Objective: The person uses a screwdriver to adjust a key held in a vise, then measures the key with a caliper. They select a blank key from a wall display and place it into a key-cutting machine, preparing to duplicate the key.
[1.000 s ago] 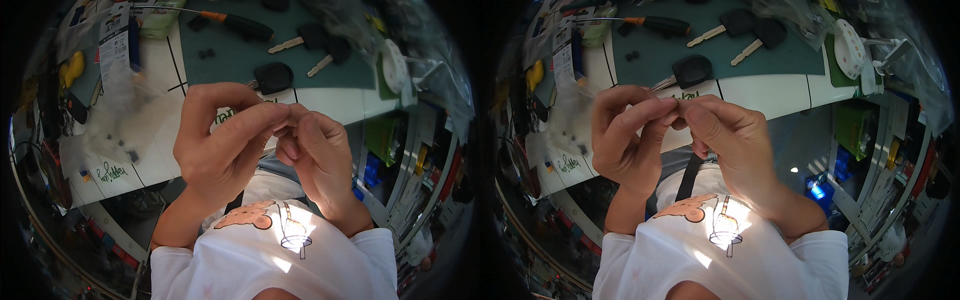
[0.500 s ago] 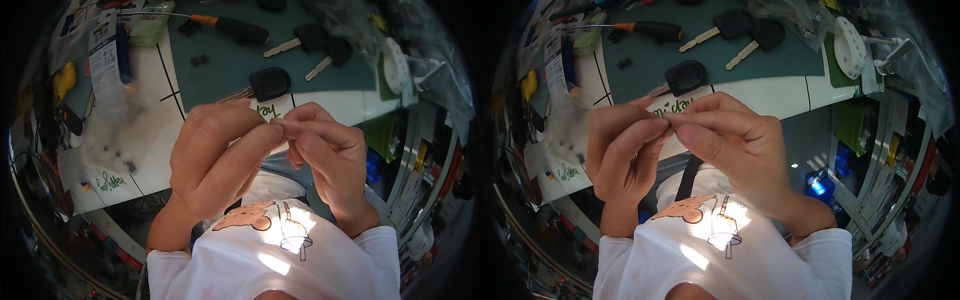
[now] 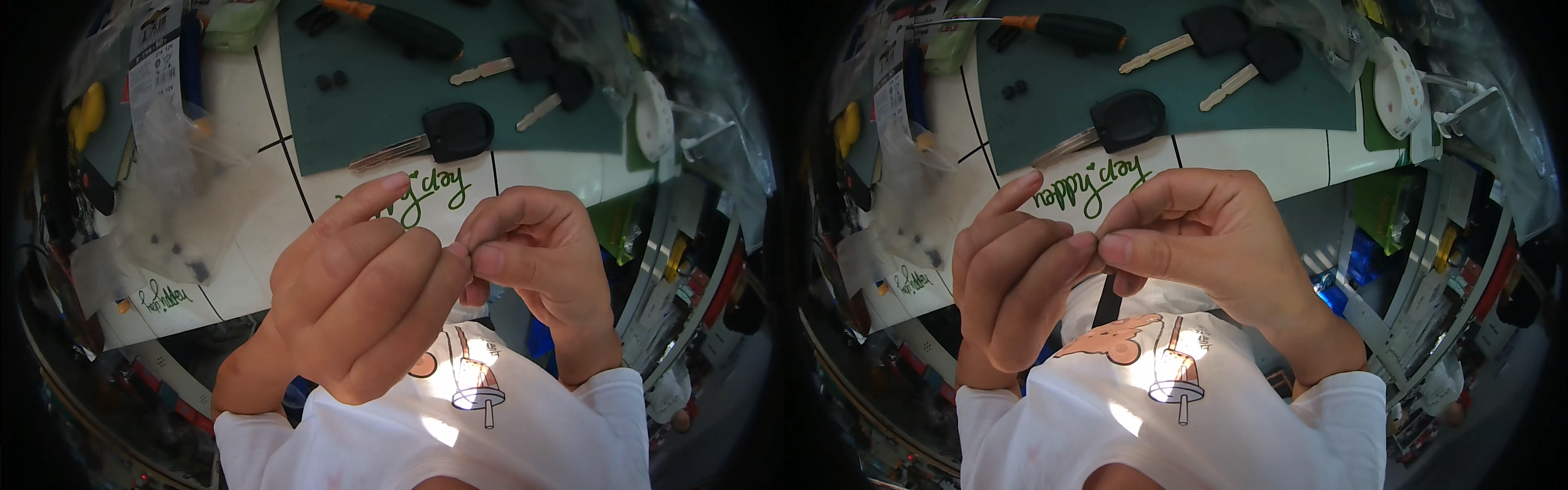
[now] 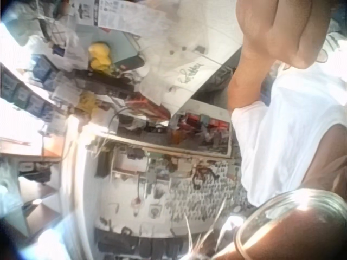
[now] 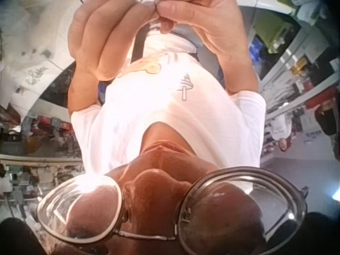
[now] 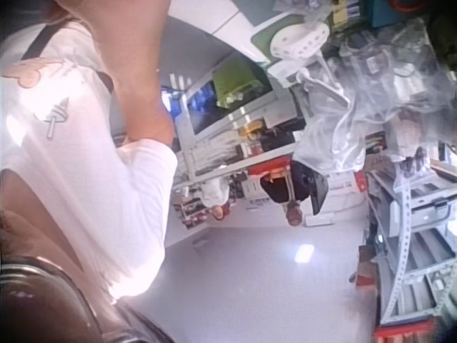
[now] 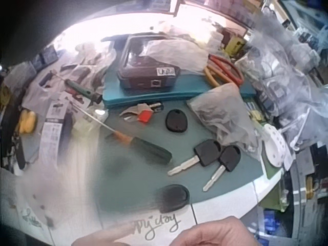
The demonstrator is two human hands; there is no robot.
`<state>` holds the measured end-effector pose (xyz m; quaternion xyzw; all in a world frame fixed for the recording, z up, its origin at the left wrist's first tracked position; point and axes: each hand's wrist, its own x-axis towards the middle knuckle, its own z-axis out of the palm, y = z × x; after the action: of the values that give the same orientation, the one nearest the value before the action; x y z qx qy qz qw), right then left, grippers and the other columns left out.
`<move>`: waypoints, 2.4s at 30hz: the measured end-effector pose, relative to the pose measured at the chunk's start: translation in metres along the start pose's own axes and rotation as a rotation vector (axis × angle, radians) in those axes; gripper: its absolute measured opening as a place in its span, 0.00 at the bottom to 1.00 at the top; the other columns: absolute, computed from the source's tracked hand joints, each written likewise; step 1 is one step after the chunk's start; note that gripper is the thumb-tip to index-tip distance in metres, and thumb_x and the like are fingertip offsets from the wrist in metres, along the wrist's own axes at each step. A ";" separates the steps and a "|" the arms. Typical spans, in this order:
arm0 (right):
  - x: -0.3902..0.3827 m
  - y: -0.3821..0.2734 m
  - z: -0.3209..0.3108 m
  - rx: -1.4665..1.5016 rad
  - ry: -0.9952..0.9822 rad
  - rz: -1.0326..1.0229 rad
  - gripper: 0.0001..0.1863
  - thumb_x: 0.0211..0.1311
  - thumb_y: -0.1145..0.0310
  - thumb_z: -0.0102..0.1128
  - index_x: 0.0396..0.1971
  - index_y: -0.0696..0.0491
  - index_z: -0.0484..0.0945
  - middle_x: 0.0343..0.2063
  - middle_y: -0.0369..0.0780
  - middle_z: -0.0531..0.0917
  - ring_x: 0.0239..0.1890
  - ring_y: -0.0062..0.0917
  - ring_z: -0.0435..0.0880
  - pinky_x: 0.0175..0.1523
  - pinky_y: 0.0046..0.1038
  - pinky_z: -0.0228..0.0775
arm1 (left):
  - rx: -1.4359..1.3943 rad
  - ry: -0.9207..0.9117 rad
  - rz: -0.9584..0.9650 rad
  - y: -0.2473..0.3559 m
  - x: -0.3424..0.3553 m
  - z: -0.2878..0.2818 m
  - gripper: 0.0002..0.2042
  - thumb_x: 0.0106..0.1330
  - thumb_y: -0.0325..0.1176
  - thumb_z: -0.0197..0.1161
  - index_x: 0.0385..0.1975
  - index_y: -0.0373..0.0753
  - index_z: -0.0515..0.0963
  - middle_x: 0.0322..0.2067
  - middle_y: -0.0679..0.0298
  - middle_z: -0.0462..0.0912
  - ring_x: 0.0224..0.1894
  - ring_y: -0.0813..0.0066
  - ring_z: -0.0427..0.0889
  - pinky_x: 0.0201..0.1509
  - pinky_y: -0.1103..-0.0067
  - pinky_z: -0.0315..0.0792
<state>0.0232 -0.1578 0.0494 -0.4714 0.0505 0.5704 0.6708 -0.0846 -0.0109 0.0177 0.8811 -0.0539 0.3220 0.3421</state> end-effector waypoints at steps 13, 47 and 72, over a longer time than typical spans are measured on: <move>0.018 0.000 0.000 -1.132 0.208 -0.818 0.08 0.47 0.81 0.64 0.29 0.60 0.78 0.28 0.40 0.80 0.28 0.21 0.76 0.30 0.19 0.68 | 0.198 0.046 -0.156 -0.018 0.002 0.010 0.18 0.42 0.27 0.70 0.37 0.35 0.80 0.35 0.62 0.78 0.35 0.70 0.74 0.44 0.71 0.72; 0.043 -0.017 -0.008 -1.615 0.112 -0.898 0.07 0.48 0.83 0.63 0.30 0.60 0.77 0.29 0.39 0.78 0.26 0.19 0.73 0.30 0.17 0.66 | 0.233 -0.006 -0.456 -0.023 0.008 0.031 0.16 0.41 0.34 0.70 0.32 0.41 0.79 0.31 0.70 0.75 0.36 0.70 0.70 0.44 0.73 0.58; -0.036 -0.117 0.026 -1.929 0.310 -0.814 0.15 0.58 0.73 0.59 0.47 0.52 0.77 0.32 0.34 0.78 0.29 0.15 0.73 0.34 0.17 0.64 | 0.184 0.036 -0.380 -0.024 0.012 0.034 0.21 0.40 0.35 0.74 0.37 0.43 0.79 0.27 0.68 0.74 0.35 0.69 0.71 0.42 0.73 0.60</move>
<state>0.0938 -0.1544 0.1524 -0.8536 -0.5007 0.0347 0.1394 -0.0497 -0.0129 -0.0078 0.8970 0.1488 0.2711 0.3157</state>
